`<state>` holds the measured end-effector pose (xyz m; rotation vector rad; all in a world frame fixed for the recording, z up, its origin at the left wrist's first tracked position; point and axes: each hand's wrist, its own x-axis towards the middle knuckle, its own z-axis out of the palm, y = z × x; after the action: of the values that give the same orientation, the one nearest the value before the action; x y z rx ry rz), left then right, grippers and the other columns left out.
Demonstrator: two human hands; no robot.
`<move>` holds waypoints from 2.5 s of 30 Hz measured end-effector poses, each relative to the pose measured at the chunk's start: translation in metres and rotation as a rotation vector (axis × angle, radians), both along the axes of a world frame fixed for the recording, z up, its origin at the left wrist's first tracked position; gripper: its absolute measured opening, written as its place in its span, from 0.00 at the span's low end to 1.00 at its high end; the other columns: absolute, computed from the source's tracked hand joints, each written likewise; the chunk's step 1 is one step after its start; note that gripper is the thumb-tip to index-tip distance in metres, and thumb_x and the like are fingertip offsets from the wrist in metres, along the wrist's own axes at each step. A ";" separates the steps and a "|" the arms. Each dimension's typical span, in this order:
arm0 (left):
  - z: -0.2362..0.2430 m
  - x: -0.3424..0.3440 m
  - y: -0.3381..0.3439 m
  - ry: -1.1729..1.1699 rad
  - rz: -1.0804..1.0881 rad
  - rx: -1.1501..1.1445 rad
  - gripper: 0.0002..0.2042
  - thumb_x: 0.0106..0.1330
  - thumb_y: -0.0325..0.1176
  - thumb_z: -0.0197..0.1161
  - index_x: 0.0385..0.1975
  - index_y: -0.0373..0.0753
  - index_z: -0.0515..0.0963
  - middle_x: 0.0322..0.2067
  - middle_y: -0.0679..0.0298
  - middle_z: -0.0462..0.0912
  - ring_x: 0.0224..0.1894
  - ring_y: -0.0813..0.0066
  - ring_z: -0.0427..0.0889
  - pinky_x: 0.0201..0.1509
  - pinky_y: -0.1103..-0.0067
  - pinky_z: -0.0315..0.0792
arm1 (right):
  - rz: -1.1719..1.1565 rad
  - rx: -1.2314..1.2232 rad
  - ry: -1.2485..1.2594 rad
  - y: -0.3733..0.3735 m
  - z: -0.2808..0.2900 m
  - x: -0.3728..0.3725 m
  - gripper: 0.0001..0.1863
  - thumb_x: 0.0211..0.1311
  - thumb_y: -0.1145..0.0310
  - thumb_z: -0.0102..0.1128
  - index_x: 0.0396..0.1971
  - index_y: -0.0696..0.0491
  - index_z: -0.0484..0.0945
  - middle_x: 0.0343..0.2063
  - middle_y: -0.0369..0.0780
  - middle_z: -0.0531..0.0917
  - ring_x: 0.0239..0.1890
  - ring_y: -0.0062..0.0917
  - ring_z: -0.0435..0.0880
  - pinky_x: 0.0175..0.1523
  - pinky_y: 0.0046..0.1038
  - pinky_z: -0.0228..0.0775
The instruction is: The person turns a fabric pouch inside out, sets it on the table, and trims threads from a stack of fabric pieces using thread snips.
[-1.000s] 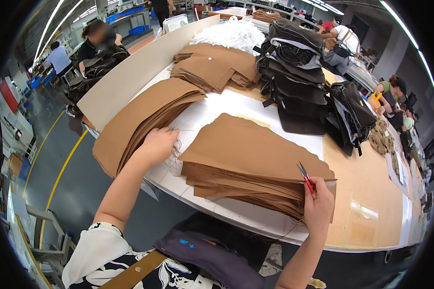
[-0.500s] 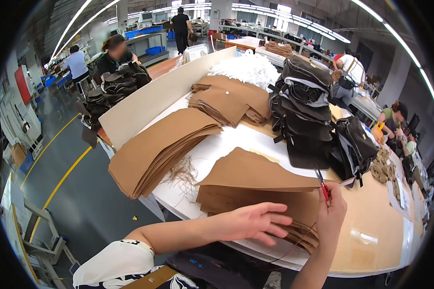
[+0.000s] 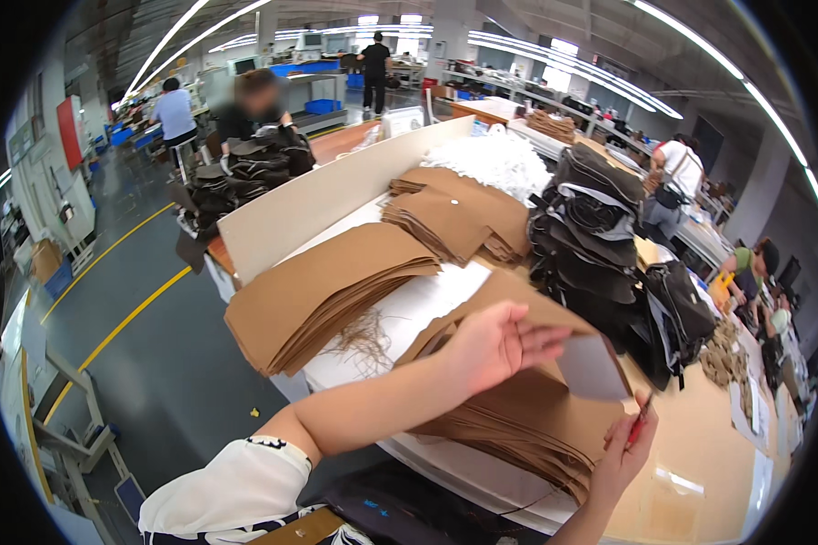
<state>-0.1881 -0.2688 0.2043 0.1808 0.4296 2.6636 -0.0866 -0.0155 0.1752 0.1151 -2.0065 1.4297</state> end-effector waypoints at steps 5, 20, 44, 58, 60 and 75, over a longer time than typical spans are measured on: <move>0.043 -0.040 -0.061 0.111 0.335 -0.090 0.11 0.76 0.30 0.46 0.50 0.32 0.72 0.53 0.45 0.83 0.54 0.47 0.86 0.63 0.50 0.79 | 0.003 0.027 -0.052 0.020 -0.025 0.006 0.13 0.83 0.69 0.49 0.59 0.56 0.76 0.23 0.28 0.66 0.25 0.10 0.63 0.30 0.15 0.51; -0.069 -0.007 -0.189 -0.087 0.929 -0.168 0.17 0.81 0.31 0.43 0.63 0.32 0.67 0.65 0.50 0.72 0.68 0.51 0.72 0.67 0.52 0.73 | 0.071 0.143 -0.143 0.022 -0.053 0.012 0.12 0.84 0.68 0.48 0.56 0.56 0.77 0.25 0.28 0.67 0.24 0.09 0.63 0.28 0.15 0.54; -0.117 0.067 -0.141 0.306 0.751 -0.966 0.10 0.76 0.29 0.62 0.51 0.34 0.82 0.37 0.64 0.87 0.43 0.74 0.86 0.57 0.72 0.77 | 0.047 0.214 -0.138 -0.048 -0.036 0.066 0.17 0.76 0.63 0.63 0.55 0.59 0.79 0.43 0.41 0.83 0.36 0.23 0.78 0.45 0.26 0.71; -0.108 0.066 -0.097 0.987 0.668 -1.541 0.13 0.62 0.25 0.72 0.47 0.38 0.85 0.52 0.59 0.85 0.58 0.58 0.82 0.65 0.66 0.73 | 0.152 1.013 -0.043 -0.098 -0.023 0.020 0.16 0.66 0.65 0.70 0.51 0.52 0.82 0.31 0.35 0.83 0.36 0.31 0.82 0.55 0.36 0.68; -0.110 0.063 -0.084 1.152 0.738 -1.580 0.14 0.59 0.27 0.76 0.46 0.40 0.86 0.52 0.62 0.86 0.59 0.56 0.82 0.68 0.61 0.70 | 0.140 0.992 -0.040 -0.098 -0.024 0.020 0.16 0.66 0.65 0.70 0.51 0.53 0.82 0.31 0.36 0.83 0.35 0.31 0.82 0.55 0.36 0.68; -0.115 0.061 -0.062 0.990 0.742 -1.497 0.02 0.67 0.25 0.67 0.36 0.38 0.81 0.47 0.58 0.88 0.59 0.51 0.82 0.70 0.57 0.67 | 0.133 1.000 -0.123 -0.092 -0.016 0.021 0.15 0.65 0.64 0.71 0.49 0.53 0.83 0.32 0.35 0.85 0.35 0.30 0.83 0.59 0.37 0.67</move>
<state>-0.1271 -0.3310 0.0894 0.9234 2.9448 1.7607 -0.0657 -0.1075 0.1589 0.6019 -2.6703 0.3768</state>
